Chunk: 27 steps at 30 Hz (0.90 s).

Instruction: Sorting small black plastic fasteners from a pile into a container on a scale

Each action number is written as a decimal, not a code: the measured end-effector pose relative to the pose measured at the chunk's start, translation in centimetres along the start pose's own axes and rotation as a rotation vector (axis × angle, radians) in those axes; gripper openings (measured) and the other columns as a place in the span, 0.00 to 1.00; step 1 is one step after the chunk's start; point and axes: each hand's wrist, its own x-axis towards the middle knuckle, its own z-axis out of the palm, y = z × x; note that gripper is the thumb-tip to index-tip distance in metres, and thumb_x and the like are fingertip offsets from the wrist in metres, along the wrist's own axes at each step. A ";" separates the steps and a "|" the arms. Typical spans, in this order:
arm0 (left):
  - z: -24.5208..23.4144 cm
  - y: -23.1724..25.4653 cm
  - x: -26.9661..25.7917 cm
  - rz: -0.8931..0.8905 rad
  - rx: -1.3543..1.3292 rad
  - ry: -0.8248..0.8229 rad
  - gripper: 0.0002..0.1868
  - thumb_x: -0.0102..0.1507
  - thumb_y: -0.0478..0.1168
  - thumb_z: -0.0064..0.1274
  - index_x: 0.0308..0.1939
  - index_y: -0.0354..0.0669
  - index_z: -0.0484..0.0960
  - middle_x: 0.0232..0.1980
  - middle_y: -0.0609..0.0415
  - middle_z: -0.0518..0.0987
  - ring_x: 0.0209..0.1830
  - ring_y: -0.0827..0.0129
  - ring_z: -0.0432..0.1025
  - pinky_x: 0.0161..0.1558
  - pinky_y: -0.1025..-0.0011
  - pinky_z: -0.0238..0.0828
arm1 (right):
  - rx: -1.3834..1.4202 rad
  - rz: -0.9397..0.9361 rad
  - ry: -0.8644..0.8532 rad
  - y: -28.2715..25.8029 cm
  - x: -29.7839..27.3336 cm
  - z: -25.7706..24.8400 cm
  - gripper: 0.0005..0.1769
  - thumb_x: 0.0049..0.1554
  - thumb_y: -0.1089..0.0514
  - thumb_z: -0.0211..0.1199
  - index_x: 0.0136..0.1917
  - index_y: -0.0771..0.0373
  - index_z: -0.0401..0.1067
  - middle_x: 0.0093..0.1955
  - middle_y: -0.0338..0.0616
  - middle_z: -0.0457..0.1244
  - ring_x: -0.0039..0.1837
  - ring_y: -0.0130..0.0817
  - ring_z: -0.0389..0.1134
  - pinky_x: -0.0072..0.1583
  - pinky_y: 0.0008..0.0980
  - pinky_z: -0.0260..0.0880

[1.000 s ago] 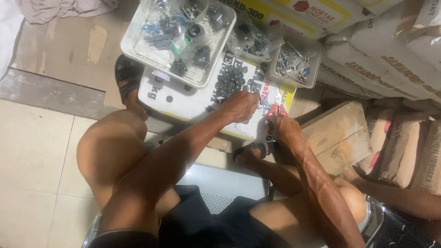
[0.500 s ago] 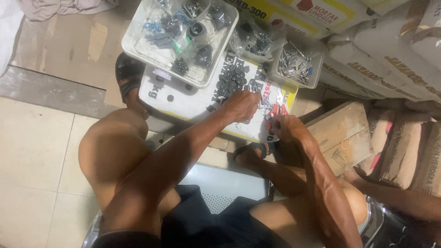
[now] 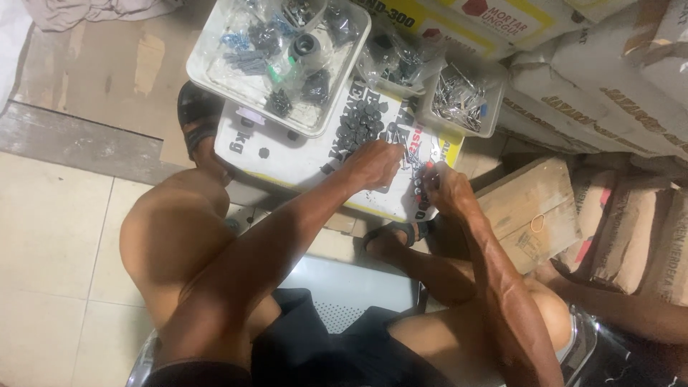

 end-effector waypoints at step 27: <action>-0.5 -2.6 -0.7 -0.063 0.400 0.101 0.10 0.68 0.33 0.39 0.43 0.39 0.78 0.44 0.41 0.79 0.33 0.48 0.81 0.33 0.56 0.76 | 0.065 -0.100 0.331 1.1 7.0 4.8 0.09 0.55 0.53 0.63 0.44 0.60 0.74 0.43 0.58 0.64 0.51 0.63 0.72 0.54 0.63 0.74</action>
